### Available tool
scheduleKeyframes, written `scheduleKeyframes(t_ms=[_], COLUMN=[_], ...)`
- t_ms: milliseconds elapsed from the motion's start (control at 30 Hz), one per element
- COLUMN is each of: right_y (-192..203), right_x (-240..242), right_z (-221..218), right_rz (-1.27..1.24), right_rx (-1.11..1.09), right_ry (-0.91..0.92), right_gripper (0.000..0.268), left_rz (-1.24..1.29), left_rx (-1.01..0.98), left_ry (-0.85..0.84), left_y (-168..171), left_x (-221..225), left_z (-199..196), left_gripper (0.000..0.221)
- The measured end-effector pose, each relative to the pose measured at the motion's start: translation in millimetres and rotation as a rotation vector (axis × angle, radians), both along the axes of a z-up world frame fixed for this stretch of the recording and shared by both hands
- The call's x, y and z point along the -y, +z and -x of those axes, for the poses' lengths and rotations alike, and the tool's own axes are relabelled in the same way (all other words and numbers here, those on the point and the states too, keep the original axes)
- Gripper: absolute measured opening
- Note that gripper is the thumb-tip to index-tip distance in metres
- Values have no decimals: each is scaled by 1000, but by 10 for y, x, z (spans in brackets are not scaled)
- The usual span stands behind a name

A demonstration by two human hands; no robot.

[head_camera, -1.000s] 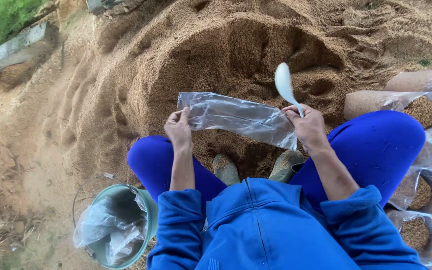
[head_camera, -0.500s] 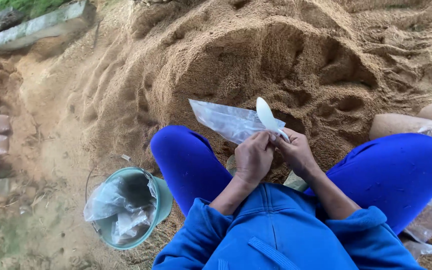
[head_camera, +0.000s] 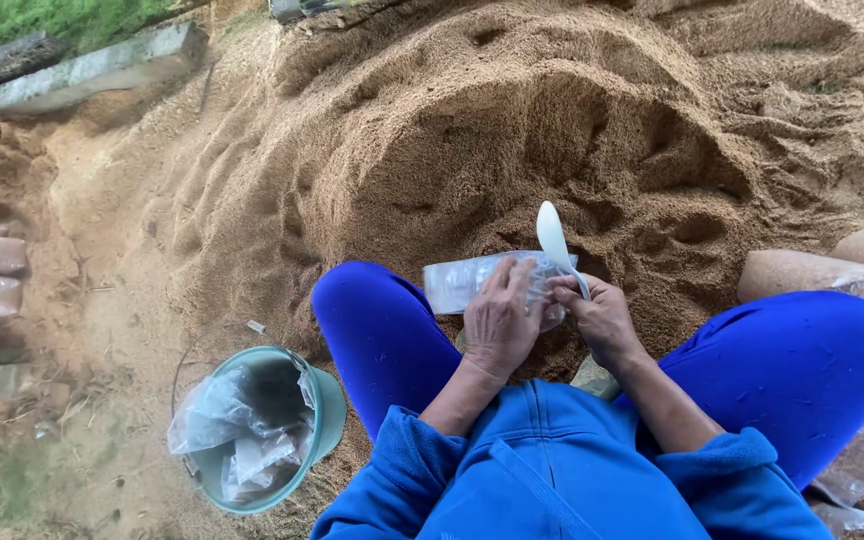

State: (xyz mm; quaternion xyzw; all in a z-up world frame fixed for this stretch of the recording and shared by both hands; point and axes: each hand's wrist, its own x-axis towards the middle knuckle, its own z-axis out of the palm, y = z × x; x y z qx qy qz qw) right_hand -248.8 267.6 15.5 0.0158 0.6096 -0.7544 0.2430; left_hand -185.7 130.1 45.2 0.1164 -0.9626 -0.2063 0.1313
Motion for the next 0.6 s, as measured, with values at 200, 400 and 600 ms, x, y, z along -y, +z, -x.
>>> scheduleKeyframes(t_ms=[200, 400, 600], right_y=[1, -334, -230], right_x=[-9, -155, -6], right_z=[-50, 81, -6], right_rz=[-92, -405, -588], right_rx=[-33, -120, -113], right_ry=[64, -7, 40], right_gripper=[12, 12, 10], left_rz=[-73, 48, -95], left_rx=[239, 244, 200], left_ry=[1, 140, 209], left_y=[-803, -631, -421], left_x=[268, 520, 443], left_z=[-24, -70, -84], left_gripper=[36, 19, 21])
